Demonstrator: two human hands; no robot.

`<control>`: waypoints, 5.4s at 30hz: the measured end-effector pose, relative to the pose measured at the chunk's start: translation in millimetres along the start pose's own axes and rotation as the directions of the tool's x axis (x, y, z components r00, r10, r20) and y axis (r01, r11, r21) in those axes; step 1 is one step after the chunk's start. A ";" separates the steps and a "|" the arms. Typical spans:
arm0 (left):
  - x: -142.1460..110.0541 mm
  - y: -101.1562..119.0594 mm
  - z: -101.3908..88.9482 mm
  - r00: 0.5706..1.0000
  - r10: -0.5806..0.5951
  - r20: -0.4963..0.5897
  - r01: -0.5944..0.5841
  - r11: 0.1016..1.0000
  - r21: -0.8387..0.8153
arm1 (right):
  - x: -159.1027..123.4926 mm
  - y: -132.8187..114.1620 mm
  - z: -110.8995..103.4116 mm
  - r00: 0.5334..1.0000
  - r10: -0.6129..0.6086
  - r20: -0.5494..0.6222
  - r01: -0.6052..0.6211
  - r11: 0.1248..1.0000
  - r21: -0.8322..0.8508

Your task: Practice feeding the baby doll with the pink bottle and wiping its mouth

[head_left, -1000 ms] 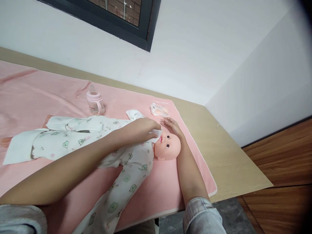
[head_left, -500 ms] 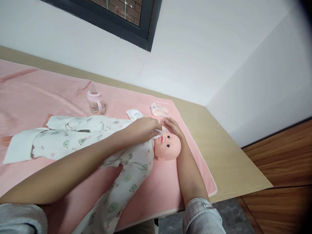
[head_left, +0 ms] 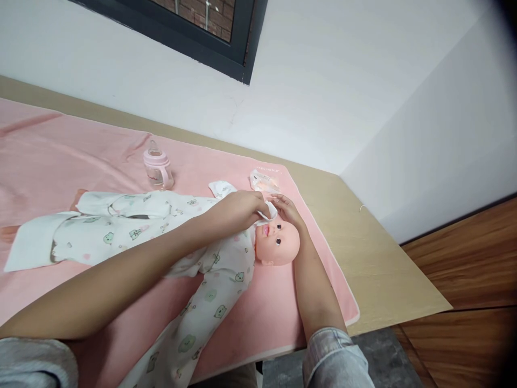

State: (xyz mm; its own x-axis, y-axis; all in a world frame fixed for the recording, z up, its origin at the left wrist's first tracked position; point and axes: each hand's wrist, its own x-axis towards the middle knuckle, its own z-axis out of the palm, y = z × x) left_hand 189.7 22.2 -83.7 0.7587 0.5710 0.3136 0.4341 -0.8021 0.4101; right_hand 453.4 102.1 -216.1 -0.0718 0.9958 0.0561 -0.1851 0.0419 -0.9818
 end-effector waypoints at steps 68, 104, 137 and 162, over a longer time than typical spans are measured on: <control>-5.1 2.9 2.8 0.985 0.037 0.169 -0.027 0.998 -0.063 | -1.9 -2.8 1.4 1.000 0.006 -0.006 -0.006 1.000 -0.016; -0.4 -1.0 0.9 0.997 -0.007 0.073 0.009 1.000 -0.027 | -1.2 -0.6 1.2 1.000 0.011 -0.001 -0.011 1.000 -0.020; -0.4 19.2 2.3 0.991 -0.053 0.125 0.056 0.998 -0.020 | -0.2 -1.9 1.5 1.000 0.002 -0.014 -0.002 0.999 -0.039; -2.4 4.6 2.5 0.998 -0.016 -0.054 0.016 1.000 -0.016 | -7.2 -12.9 7.6 0.999 0.042 -0.006 -0.043 0.997 -0.058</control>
State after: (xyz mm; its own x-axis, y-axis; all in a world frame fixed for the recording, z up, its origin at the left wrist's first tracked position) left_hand 191.1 16.7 -84.7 0.7243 0.5927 0.3523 0.4380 -0.7901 0.4288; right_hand 448.9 93.7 -202.5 -0.0733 0.9972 0.0133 -0.1251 0.0041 -0.9921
